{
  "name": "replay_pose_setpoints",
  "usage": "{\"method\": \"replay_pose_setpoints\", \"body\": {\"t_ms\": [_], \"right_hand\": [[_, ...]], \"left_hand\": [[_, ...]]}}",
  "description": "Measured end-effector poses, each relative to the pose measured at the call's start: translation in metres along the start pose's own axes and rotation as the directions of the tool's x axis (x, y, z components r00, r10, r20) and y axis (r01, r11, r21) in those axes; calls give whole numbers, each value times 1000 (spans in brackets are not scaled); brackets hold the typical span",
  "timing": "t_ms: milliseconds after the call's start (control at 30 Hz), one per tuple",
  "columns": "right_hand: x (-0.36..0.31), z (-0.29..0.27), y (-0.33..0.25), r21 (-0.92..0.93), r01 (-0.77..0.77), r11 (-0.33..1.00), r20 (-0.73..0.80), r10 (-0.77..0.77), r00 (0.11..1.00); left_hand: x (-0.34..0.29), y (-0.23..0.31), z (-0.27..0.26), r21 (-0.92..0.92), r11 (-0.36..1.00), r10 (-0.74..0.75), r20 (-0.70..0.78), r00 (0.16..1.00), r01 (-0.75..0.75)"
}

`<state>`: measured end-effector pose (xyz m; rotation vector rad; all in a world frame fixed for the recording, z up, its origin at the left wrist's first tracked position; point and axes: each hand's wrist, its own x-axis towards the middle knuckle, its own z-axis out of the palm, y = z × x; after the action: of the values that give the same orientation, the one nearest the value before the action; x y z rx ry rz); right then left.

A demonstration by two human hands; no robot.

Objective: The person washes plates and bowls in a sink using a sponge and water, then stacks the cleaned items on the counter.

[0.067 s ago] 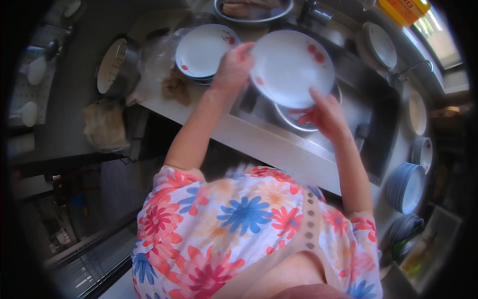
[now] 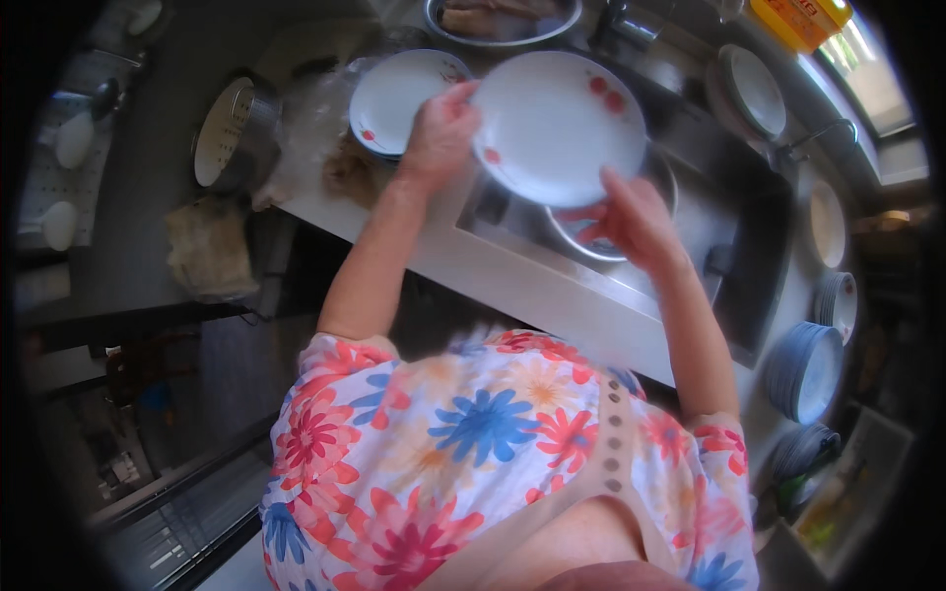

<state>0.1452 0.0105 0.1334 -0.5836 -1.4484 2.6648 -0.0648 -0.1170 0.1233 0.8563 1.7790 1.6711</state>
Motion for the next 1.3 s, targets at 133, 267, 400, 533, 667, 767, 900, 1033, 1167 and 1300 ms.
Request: {"method": "replay_pose_setpoints", "body": {"t_ms": [133,267,400,533,667,767,900,1033,1167,1300], "right_hand": [[14,10,6,-78,46,996,84,-40,996],[-6,-23,20,-173,-137,975,-102,121,987],[-41,-62,30,-49,-132,990,-266,114,957],[-73,-85,35,9,-57,998,-431,55,901],[-93,-98,40,14,-30,999,-473,33,880],[-100,-102,44,44,-58,997,-549,73,833],[-100,-102,45,-3,-113,994,-614,88,785],[-73,-115,43,-182,-245,952,-618,83,782],[-9,-136,62,-549,-322,771,-490,15,872],[56,-137,116,-935,-343,89,-354,-164,921]], "left_hand": [[-1,3,-78,-30,997,69,-228,971,-77],[4,-10,-127,53,995,103,-362,926,-90],[3,-31,-145,84,996,51,-364,930,-22],[8,-41,-152,177,975,-53,-412,910,137],[15,-44,-148,328,942,72,-399,914,69],[13,-45,-143,440,883,50,-434,899,163],[9,-37,-140,773,597,192,-399,897,216],[8,-17,-124,877,436,276,-342,898,200],[-2,15,-76,770,601,553,-204,808,-216],[-15,19,-4,645,622,513,91,853,-443]]}}
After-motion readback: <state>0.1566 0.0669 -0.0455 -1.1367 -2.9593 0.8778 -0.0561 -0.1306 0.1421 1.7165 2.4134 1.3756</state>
